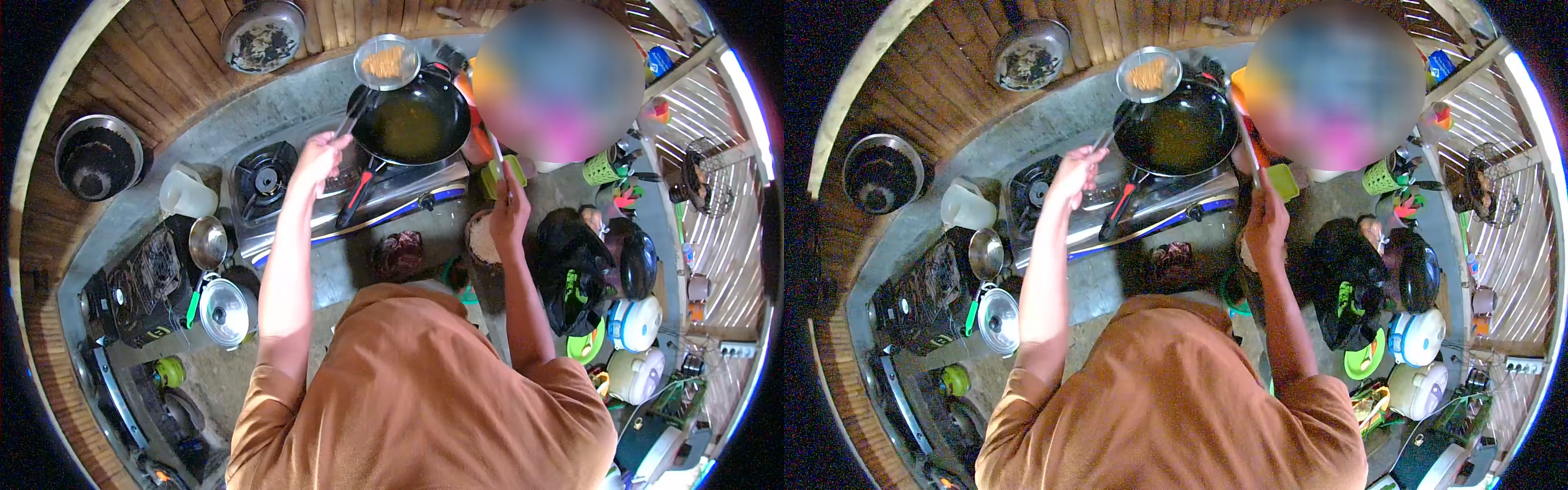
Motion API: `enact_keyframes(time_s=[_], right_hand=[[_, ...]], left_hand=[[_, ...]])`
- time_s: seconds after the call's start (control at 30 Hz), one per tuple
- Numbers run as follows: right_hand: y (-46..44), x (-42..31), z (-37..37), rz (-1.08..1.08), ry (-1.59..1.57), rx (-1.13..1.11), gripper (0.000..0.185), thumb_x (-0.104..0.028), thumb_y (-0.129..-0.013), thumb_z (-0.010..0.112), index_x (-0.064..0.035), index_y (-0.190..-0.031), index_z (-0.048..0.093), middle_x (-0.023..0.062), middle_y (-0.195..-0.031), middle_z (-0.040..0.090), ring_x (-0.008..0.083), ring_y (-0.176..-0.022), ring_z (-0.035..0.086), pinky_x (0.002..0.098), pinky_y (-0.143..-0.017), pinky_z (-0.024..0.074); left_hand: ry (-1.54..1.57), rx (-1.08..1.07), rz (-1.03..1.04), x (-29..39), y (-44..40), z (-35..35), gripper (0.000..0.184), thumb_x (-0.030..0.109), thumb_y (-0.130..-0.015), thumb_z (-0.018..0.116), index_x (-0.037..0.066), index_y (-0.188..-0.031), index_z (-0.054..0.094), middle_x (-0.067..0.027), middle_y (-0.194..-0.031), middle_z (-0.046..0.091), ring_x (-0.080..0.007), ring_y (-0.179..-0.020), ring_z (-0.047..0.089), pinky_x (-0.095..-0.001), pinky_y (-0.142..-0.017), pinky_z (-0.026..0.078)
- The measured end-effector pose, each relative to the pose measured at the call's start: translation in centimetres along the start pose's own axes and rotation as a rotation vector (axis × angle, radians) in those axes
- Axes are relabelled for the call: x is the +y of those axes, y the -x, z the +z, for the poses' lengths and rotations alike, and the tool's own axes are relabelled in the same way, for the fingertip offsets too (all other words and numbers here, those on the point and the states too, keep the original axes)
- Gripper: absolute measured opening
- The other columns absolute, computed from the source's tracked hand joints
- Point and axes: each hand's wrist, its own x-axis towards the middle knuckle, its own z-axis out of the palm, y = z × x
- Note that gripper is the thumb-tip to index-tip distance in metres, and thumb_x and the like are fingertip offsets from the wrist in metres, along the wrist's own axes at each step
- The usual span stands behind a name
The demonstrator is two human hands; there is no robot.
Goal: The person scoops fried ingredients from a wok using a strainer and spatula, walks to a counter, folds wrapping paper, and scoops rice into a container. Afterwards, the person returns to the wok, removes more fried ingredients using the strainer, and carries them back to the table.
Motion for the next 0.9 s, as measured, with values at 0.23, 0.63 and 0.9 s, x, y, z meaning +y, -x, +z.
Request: enact_keyframes(time_s=[0.23,0.63,0.9], right_hand=[[-0.3,-0.3,-0.5,0.252,-0.165,0.087,0.039,-0.016,-0.107,0.053,0.0002,-0.141,0.057,0.0197,-0.130,0.068,0.0223,-0.120,0.064,0.0349,-0.101,0.0482],[0.9,2.0,0.6,0.306,-0.139,-0.051,0.037,-0.013,-0.105,0.055,0.0029,-0.137,0.059,0.0223,-0.130,0.068,0.0281,-0.120,0.065,0.0355,-0.104,0.0465],[2.7,4.4,2.9,0.329,-0.047,-0.112,0.037,-0.016,-0.105,0.056,0.0011,-0.138,0.061,0.0184,-0.129,0.069,0.0210,-0.121,0.064,0.0317,-0.104,0.0447]], left_hand=[[-0.012,-0.026,0.041,2.7,2.4,0.2,0.018,0.028,-0.100,0.067,0.011,-0.106,0.069,0.0093,-0.060,0.041,-0.0038,-0.047,0.034,-0.0232,-0.043,0.028],[-0.012,-0.011,0.122,5.3,2.6,-0.2,0.017,0.028,-0.101,0.065,0.011,-0.105,0.068,0.0086,-0.058,0.038,-0.0045,-0.046,0.032,-0.0238,-0.043,0.026],[-0.033,-0.042,-0.043,-2.8,0.1,0.8,0.019,0.025,-0.099,0.068,0.012,-0.089,0.059,0.0070,-0.062,0.046,-0.0055,-0.046,0.038,-0.0246,-0.040,0.030]])
